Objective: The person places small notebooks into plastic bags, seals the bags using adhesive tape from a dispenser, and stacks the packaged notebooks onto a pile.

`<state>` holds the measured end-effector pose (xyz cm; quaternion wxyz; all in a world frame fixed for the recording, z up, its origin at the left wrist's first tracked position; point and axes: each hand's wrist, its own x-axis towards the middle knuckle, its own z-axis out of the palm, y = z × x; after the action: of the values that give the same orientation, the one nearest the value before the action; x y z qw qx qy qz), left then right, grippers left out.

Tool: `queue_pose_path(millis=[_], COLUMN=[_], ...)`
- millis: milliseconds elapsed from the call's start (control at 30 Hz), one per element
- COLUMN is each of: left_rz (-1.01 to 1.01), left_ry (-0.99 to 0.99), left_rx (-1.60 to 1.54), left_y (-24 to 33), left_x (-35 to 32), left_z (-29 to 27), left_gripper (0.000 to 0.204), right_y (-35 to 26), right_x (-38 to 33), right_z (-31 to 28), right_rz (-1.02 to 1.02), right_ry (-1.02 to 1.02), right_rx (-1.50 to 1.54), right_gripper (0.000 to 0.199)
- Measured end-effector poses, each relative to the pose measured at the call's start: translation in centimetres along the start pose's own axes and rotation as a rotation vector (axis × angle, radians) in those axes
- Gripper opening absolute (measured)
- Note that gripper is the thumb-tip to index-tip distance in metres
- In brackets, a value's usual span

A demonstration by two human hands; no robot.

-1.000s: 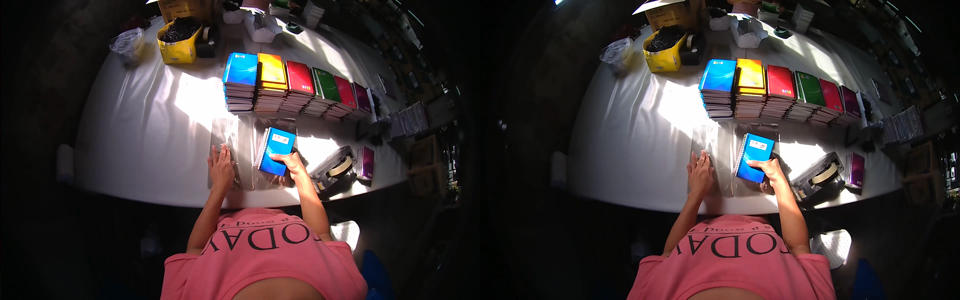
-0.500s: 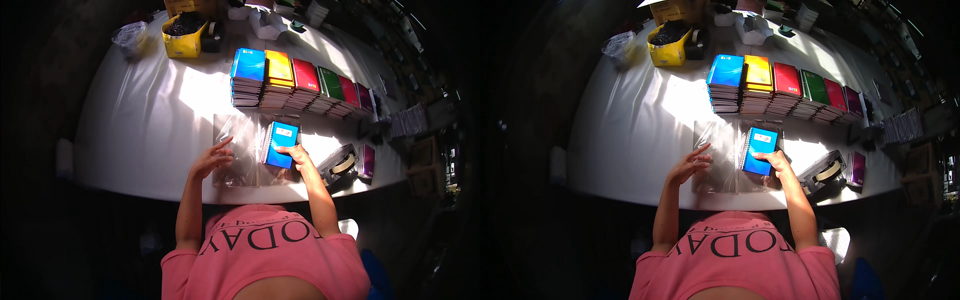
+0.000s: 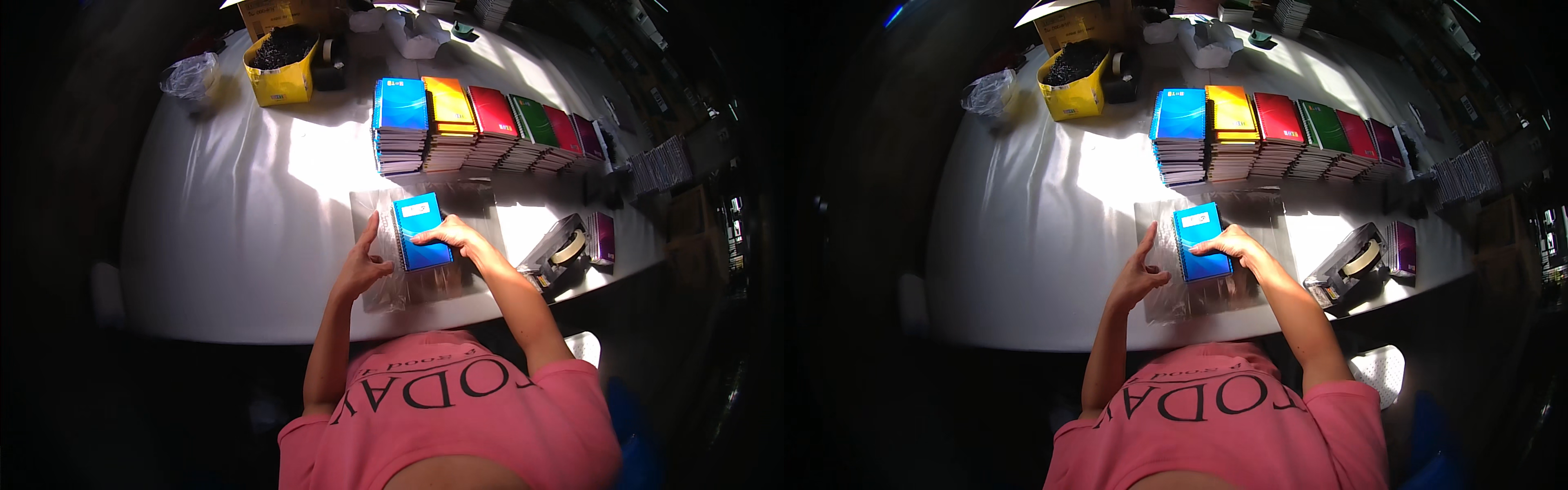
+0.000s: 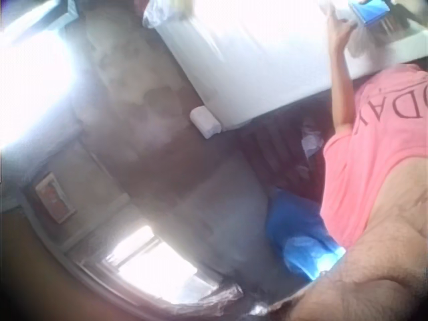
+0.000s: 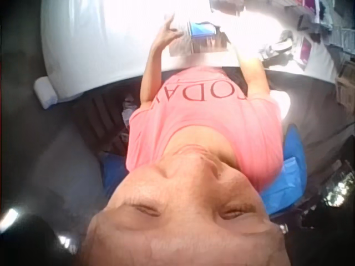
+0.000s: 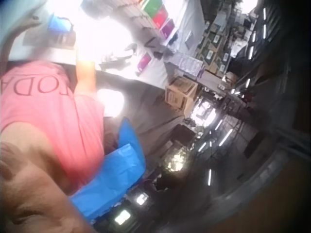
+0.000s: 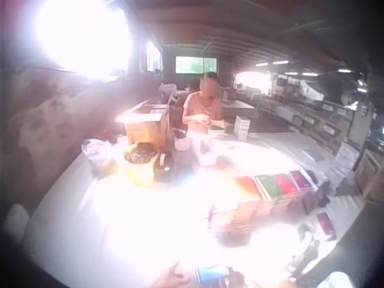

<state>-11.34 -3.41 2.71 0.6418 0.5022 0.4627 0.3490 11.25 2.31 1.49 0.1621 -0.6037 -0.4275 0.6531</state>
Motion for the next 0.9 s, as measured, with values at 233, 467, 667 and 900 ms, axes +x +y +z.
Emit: queue_pose_path(millis=[233,467,667,900], left_rz=[0.37,0.271,0.012,0.387], left_ry=[0.039,-0.277,-0.316,-0.104], left_rx=[0.601,0.234,-0.036,1.086], left_y=[-3.4,-1.5,1.0,-1.1], left_x=[4.8,5.5,4.1,4.4], left_z=[4.1,3.7,2.5,2.4], left_gripper=[0.116,0.13,0.099,0.066], right_y=[-0.4,1.8,4.7,4.8], right_x=[-2.0,-1.3,0.1,-2.2], right_z=[3.3,3.4,2.9,1.5], right_rz=[-0.067,-0.324,-0.323,-0.429], right_ry=[0.416,0.142,0.477,0.424], right_rx=[-0.29,0.39,-0.329,-0.032], right_gripper=[0.089,0.102,0.098,0.079])
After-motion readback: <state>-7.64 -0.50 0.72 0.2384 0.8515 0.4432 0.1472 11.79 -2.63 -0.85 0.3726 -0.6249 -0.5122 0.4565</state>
